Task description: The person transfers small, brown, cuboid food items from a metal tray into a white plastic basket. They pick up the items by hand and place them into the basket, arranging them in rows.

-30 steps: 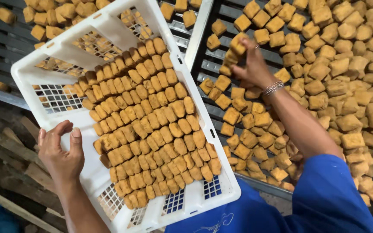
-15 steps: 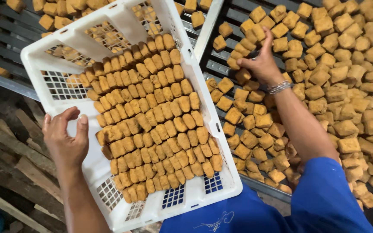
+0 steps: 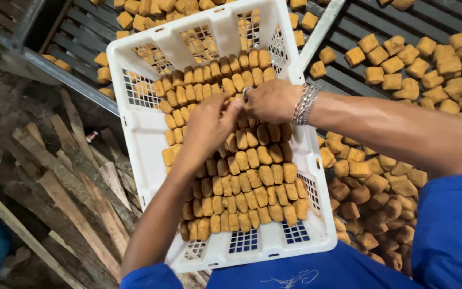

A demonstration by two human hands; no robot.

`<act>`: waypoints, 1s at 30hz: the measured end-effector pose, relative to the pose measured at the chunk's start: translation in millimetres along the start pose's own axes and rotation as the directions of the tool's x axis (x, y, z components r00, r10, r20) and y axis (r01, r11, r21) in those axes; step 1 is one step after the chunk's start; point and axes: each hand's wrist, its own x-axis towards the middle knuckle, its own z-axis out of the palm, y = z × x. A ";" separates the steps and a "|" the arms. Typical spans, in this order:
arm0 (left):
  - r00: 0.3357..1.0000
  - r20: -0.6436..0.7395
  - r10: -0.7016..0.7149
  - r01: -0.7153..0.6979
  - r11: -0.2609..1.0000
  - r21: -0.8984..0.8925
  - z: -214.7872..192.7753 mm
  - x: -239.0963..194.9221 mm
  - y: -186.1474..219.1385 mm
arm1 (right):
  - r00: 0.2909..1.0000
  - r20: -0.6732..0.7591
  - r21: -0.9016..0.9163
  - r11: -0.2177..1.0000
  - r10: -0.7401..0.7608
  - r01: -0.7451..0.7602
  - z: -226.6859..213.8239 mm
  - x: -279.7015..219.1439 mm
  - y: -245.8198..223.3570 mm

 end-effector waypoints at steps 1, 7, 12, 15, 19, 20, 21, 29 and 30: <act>1.000 0.002 0.025 -0.025 0.997 0.067 4.9 -0.5 0.2 | 1.000 0.014 0.044 0.999 0.000 -0.001 7.5 4.8 -1.1; 0.972 0.209 -0.104 0.104 0.995 0.010 13.5 10.5 -35.6 | 0.949 0.313 0.044 0.999 -0.025 0.012 -9.2 15.0 2.7; 0.972 0.213 -0.100 0.101 0.995 0.008 10.6 10.3 -32.0 | 0.991 0.122 0.180 0.983 -0.058 0.036 -11.1 32.2 9.7; 0.908 0.325 -0.264 0.252 0.964 0.080 7.8 0.8 -22.7 | 0.980 0.159 0.234 0.969 -0.119 0.080 9.1 39.0 8.9; 0.929 0.323 -0.181 0.175 0.983 0.048 8.7 -1.6 -17.1 | 0.994 0.083 0.160 0.986 -0.068 0.054 -1.1 19.8 -1.2; 0.883 0.373 -0.286 0.297 0.954 0.028 10.8 -4.7 -19.5 | 0.999 0.036 0.159 0.987 -0.033 0.027 -5.1 5.9 -5.8; 0.924 0.326 -0.199 0.192 0.980 0.054 14.9 -2.2 -20.1 | 0.969 -0.237 0.152 0.982 -0.072 0.110 -10.2 -14.4 -3.3; 0.970 0.240 0.034 -0.059 0.993 0.097 26.9 0.5 -50.9 | 0.803 -0.569 0.125 0.983 0.180 -0.132 145.9 -166.8 38.6; 0.970 0.243 0.004 -0.027 0.995 0.094 28.1 2.1 -49.7 | 0.776 -0.627 -0.104 0.981 0.064 -0.165 176.0 -168.2 30.0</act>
